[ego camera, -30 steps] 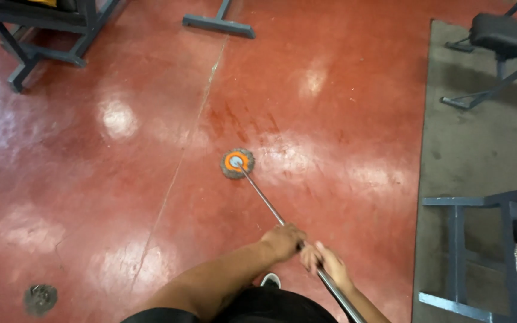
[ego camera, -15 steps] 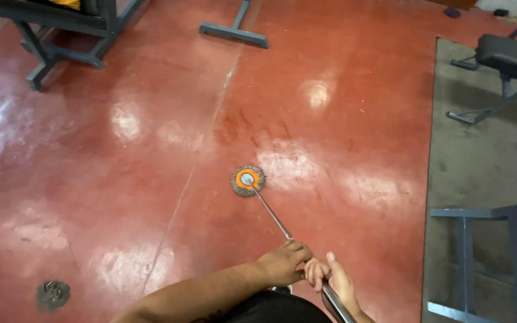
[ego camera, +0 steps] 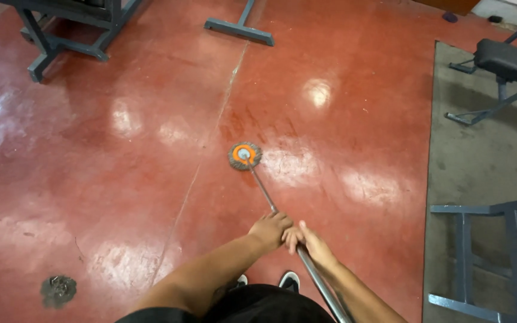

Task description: The recorder is mopping the red floor in a gym environment using a mop.

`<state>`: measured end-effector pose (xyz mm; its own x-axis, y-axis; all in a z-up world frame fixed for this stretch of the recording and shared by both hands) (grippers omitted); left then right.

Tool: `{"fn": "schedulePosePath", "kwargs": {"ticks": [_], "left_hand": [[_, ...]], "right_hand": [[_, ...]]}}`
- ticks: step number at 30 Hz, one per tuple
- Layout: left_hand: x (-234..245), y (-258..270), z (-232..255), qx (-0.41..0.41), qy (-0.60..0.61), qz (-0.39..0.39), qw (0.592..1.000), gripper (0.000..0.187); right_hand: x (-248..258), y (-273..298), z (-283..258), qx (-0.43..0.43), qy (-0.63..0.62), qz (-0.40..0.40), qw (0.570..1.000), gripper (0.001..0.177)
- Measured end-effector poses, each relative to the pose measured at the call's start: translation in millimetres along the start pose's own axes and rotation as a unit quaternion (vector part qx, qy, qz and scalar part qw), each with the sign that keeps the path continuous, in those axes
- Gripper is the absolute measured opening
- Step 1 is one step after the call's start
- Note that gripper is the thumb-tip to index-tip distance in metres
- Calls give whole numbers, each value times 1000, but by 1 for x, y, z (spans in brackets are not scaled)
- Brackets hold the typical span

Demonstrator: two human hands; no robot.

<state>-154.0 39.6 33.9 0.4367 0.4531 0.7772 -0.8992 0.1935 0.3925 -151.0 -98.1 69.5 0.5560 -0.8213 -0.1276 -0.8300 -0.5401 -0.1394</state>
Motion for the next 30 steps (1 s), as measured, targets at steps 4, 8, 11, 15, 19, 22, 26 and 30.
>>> {"fn": "schedulePosePath", "kwargs": {"ticks": [4,8,11,15,19,22,26,30], "left_hand": [[0,58,-2,-117,7,99,988,28],[8,93,-17,-91,109,40,989,25],[4,86,-34,-152,101,103,978,21],[-6,48,-71,-87,117,111,983,22],[-14,23,-73,-52,169,126,976,21],[-26,17,-42,-121,174,113,971,20],[-56,37,19,-237,191,-18,952,27],[-45,61,68,-289,150,-66,943,23]], "right_hand": [[-57,27,-68,4,1,-175,984,88],[-93,42,-87,55,-8,-201,978,78],[-100,33,-57,58,-40,-147,987,71],[-102,9,-18,36,-43,-104,993,66],[-90,5,-9,85,-30,-88,992,68],[-77,35,-29,62,-40,-35,997,67],[-53,104,-57,-9,73,25,997,61],[-62,124,-92,63,79,52,994,57]]}}
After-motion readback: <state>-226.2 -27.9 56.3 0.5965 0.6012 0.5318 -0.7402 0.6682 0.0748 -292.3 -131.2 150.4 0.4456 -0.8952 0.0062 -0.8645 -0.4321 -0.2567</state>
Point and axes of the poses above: each hand's wrist, its own y-axis away from the middle knuckle, its own x-axis out of the back of the hand, z = x × y, the point moved 5 cm from there along -y, towards the middle knuckle, and after that the axes turned 15 degrees about x, right-handed, at the moved point
